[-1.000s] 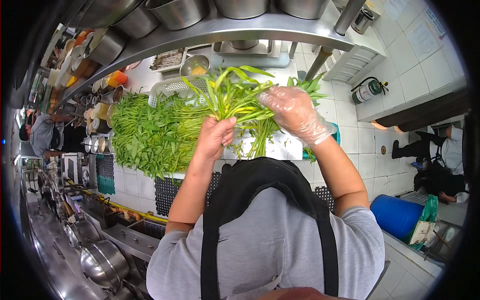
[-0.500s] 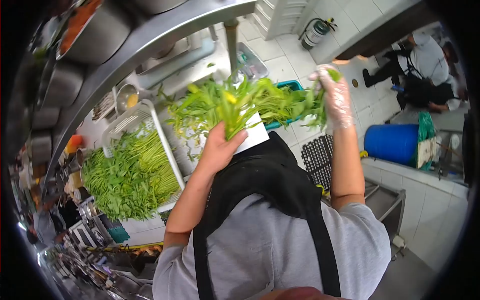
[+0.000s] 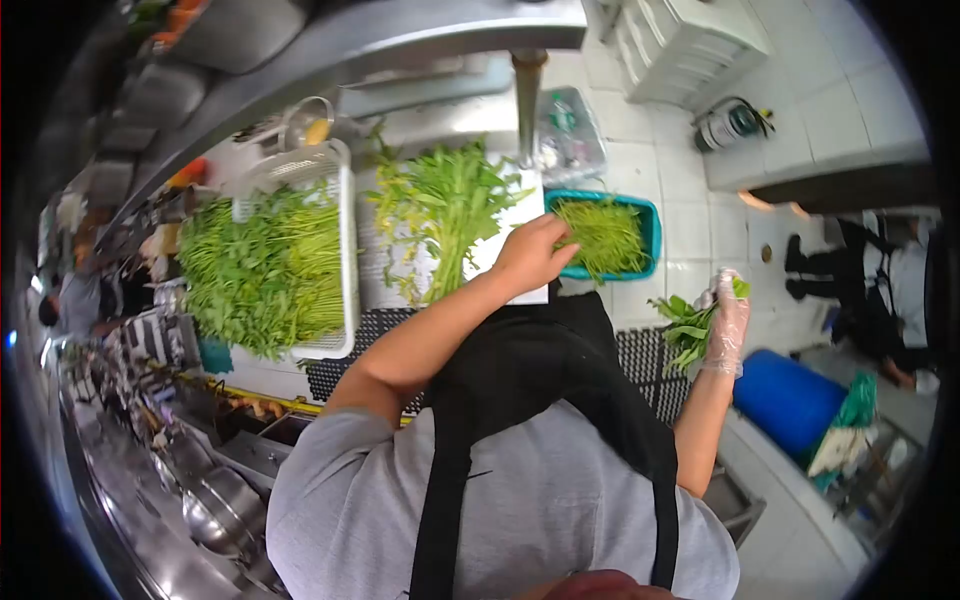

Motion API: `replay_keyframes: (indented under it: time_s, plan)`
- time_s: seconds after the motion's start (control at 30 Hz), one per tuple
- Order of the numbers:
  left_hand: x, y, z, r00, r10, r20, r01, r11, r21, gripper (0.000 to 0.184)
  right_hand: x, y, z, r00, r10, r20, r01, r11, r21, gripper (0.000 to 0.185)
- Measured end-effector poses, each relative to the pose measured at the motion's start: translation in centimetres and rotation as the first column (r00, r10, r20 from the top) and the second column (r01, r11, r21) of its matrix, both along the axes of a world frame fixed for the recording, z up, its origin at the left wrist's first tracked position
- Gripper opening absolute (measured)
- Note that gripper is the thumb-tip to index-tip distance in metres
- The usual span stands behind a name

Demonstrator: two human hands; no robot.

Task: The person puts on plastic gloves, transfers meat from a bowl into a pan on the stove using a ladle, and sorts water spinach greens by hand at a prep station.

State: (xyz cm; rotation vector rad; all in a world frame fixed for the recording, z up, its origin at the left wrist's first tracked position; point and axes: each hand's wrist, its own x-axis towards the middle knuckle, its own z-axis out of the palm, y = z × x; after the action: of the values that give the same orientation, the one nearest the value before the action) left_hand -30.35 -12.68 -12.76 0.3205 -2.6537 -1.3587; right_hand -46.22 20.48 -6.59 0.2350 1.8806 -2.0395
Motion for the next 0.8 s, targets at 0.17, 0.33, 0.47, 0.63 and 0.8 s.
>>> replay_keyframes:
  time_s: [0.17, 0.33, 0.47, 0.63, 0.8]
  plan:
    - [11.0, -5.8, 2.5, 0.813, 0.508, 0.285, -0.337, 0.809, -0.481, 0.057, -1.2, -12.1, 1.9, 0.888, 0.457, 0.043, -0.456, 0.865, 0.210, 0.019]
    - [15.5, -5.6, -1.0, 0.618, 0.526, 0.584, -0.317, 0.847, -0.427, 0.080, 1.2, -23.6, 0.7, 0.553, 0.808, -0.204, -0.736, 0.588, 0.335, 0.016]
    - [15.6, -5.9, -2.8, 0.656, 0.522, 0.545, -0.426, 0.852, -0.303, 0.049, 5.8, -29.2, 4.2, 0.202, 0.950, -0.238, -0.812, 0.298, 0.502, 0.025]
    - [17.7, -8.3, -2.6, 0.705, 0.558, 0.437, -0.545, 0.821, -0.170, 0.038, 11.4, -32.5, 2.0, -0.097, 0.991, -0.089, -0.586, 0.016, 0.810, 0.038]
    - [18.4, -10.8, -5.2, 0.807, 0.504, 0.308, -0.551, 0.830, 0.086, 0.036, 15.4, -32.1, -2.2, -0.140, 0.990, -0.011, -0.617, -0.078, 0.783, 0.043]
